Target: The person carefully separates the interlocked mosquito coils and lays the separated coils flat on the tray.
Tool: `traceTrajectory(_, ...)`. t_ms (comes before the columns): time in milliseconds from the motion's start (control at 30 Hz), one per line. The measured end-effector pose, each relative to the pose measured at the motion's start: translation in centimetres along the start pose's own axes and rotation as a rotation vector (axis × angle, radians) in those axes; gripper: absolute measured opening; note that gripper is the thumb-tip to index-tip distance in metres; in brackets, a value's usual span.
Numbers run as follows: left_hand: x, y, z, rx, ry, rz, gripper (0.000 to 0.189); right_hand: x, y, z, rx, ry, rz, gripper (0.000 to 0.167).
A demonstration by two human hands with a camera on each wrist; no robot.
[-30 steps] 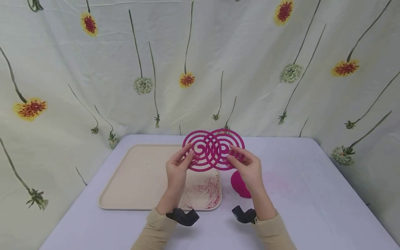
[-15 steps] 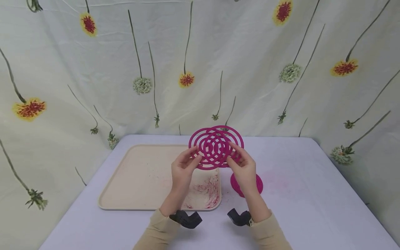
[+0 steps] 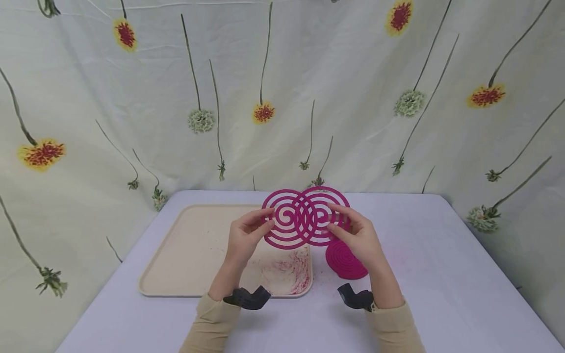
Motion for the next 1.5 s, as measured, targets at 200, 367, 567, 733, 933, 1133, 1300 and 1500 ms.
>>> traceTrajectory(200,0.0,0.2,0.1,0.039,0.006,-0.048,0.021,0.0,-0.2,0.0,-0.021,0.007,-0.014,0.043)
traceTrajectory(367,-0.1,0.1,0.3,0.071,0.048,-0.011,0.021,-0.1,-0.3,0.0,0.063,0.020,-0.055,0.041)
traceTrajectory(567,-1.0,-0.4,0.7,0.192,0.145,0.205,0.026,-0.2,-0.5,0.0,0.244,0.035,-0.141,0.041)
traceTrajectory(733,-1.7,-1.1,1.1,0.235,0.203,0.340,0.030,0.0,-1.1,0.4,0.365,0.054,-0.110,0.041)
traceTrajectory(933,-2.4,-2.3,1.8,0.252,0.278,0.450,0.035,-0.5,-1.7,0.7,0.430,0.183,-0.117,0.044)
traceTrajectory(1133,-2.7,-3.6,2.3,0.212,0.290,0.481,0.038,-0.3,-1.8,1.0,0.452,0.219,-0.131,0.046)
traceTrajectory(1300,-2.0,-3.5,1.9,0.153,0.198,0.411,0.033,-0.7,-1.3,0.6,0.385,0.229,-0.145,0.040)
traceTrajectory(1500,-0.8,-2.2,0.9,-0.011,0.119,0.302,0.029,-1.0,-0.2,0.1,0.238,0.156,-0.109,0.033)
Point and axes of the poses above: each hand's wrist, its own z-axis away from the middle knuckle, its own y-axis out of the back of the hand, x = y × z, the point moved 8 cm from there along -z, towards the middle knuckle
